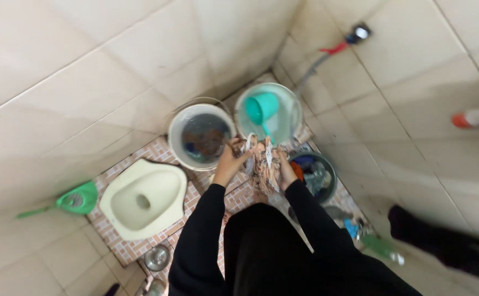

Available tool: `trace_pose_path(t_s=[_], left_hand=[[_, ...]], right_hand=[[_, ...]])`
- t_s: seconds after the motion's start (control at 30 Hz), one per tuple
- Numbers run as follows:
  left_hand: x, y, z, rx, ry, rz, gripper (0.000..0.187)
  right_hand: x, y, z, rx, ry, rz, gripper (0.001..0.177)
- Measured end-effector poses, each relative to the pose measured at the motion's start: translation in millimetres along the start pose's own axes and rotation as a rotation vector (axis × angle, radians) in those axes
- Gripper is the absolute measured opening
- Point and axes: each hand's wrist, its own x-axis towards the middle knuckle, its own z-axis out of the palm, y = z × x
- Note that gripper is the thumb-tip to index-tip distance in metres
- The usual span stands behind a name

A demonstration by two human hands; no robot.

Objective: Hand washing various pieces of clothing in a bucket of soapy water.

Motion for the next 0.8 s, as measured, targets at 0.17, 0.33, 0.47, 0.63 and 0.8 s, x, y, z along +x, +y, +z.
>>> trace_pose_path(t_s=[0.17,0.33,0.47,0.63,0.8], left_hand=[[-0.4,-49.7,132.9,0.123,-0.278,-0.021,0.062],[-14.5,-123.8,257.4,0.275,-0.380,-0.005,0.065],[-22.2,-174.4,323.8,0.182,-0.548,0.001,0.052],[-16.2,-235.7,354.2,0.223,-0.608,-0.247,0.059],[-0.1,-345.7,354.5,0.356,-0.478,-0.316,0.053]], right_hand=[[-48.9,9.0,-112.9,0.180,0.068,-0.159,0.055],[-58.6,45.3,-251.8,0.258,0.243,-0.262,0.052],[-57.7,47.2,-312.0,0.354,0.317,-0.186,0.065],[-0.4,101.1,-450.9,0.412,0.444,-0.285,0.056],[84.0,94.6,-449.8,-0.142,0.992,-0.500,0.046]])
